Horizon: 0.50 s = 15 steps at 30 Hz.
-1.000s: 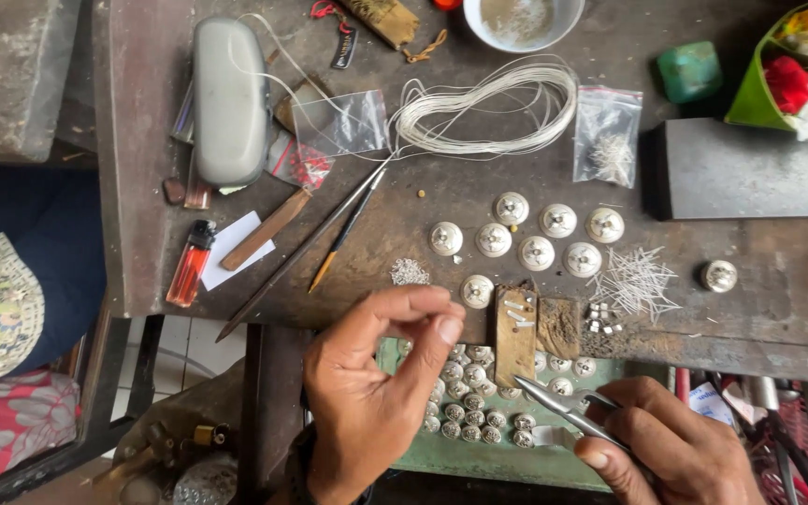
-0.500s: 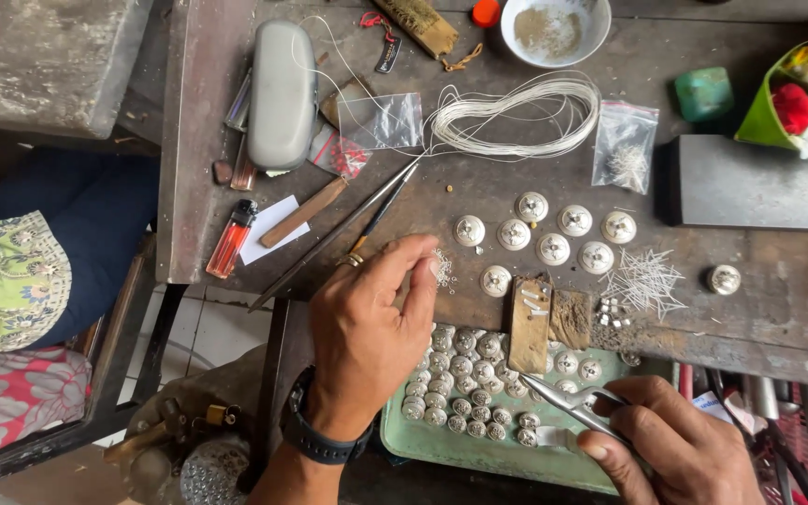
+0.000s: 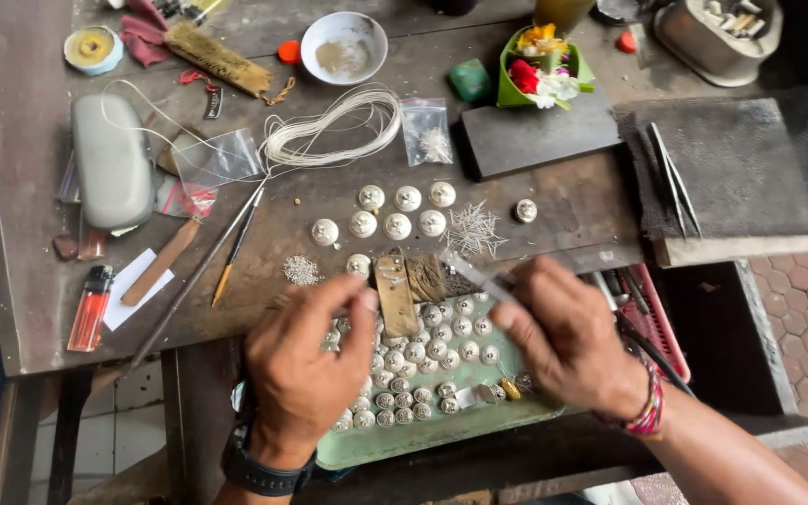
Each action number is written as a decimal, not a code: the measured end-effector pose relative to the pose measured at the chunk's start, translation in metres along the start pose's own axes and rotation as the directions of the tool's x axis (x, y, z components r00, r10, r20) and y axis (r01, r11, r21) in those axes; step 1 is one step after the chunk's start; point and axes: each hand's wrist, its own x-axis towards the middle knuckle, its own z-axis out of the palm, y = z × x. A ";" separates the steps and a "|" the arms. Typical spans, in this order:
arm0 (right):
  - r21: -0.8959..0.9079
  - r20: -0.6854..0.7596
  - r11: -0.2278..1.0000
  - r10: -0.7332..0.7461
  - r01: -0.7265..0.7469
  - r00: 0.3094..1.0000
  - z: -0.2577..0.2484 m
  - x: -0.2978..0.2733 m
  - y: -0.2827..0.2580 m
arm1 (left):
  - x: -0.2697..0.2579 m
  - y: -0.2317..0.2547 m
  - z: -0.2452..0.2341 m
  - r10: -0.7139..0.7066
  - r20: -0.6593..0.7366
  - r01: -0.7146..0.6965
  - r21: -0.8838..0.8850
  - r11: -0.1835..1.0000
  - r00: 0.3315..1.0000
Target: Assembling small silver wire components onto decorative silver pieces using needle-nose pliers at a jewelry workbench.
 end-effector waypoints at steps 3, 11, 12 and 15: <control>0.070 -0.156 0.997 -0.012 0.023 0.988 -0.010 -0.003 0.005 | -0.003 0.019 0.003 0.129 0.092 -0.118 -0.113 0.987 0.987; -0.104 -0.283 0.967 0.196 -0.233 0.939 -0.011 -0.009 -0.001 | -0.063 0.036 0.035 0.403 0.347 -0.153 -0.566 0.810 0.847; -0.097 -0.278 0.971 0.186 -0.221 0.942 -0.010 -0.008 -0.003 | -0.060 0.039 0.027 0.397 0.346 -0.156 -0.555 0.817 0.850; -0.116 -0.182 0.960 0.233 -0.256 0.955 -0.009 -0.006 -0.007 | -0.085 0.037 0.032 0.366 0.615 0.089 -0.582 0.808 0.699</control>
